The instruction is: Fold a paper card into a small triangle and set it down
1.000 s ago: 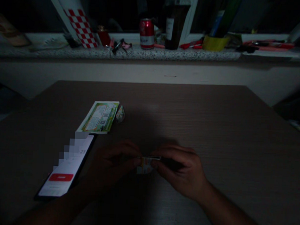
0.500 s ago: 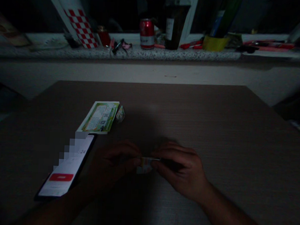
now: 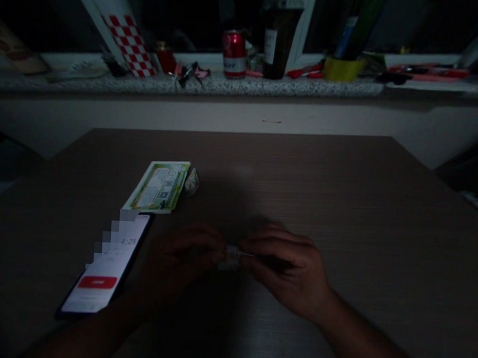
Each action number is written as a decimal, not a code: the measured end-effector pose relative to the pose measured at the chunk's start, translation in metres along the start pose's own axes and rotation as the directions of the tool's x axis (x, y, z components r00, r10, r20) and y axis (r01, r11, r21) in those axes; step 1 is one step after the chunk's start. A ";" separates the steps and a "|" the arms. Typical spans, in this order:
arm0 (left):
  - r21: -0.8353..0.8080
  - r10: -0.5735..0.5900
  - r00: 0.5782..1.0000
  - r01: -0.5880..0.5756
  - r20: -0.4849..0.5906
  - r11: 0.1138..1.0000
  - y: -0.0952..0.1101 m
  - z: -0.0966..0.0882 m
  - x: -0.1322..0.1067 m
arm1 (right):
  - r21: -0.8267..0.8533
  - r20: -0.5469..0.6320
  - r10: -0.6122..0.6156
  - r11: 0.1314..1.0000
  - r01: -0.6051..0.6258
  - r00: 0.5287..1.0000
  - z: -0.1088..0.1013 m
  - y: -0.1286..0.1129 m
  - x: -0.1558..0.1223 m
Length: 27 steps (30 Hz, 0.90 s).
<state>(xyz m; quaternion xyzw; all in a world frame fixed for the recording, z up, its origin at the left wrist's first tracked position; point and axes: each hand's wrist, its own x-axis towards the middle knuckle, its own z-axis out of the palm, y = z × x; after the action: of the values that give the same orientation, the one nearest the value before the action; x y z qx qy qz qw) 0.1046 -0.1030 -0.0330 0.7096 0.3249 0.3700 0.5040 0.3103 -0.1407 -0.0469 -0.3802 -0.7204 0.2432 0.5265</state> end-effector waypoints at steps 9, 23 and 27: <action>0.112 0.102 0.995 -0.103 0.017 0.988 -0.001 -0.001 0.001 | 0.026 0.012 -0.003 1.000 0.002 1.000 -0.002 0.002 -0.003; 0.081 0.100 0.995 -0.097 -0.030 0.992 -0.001 -0.003 -0.001 | -0.007 -0.003 -0.019 1.000 0.019 1.000 -0.003 -0.002 0.001; 0.056 0.105 0.994 -0.104 -0.021 0.993 -0.001 -0.003 -0.002 | -0.013 0.011 -0.033 0.999 0.034 0.999 -0.003 -0.002 0.001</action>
<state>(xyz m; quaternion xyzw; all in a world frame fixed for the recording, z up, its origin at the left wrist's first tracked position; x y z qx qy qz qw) 0.1012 -0.1026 -0.0340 0.7347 0.3033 0.3953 0.4604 0.3126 -0.1412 -0.0439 -0.3702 -0.7310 0.2317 0.5243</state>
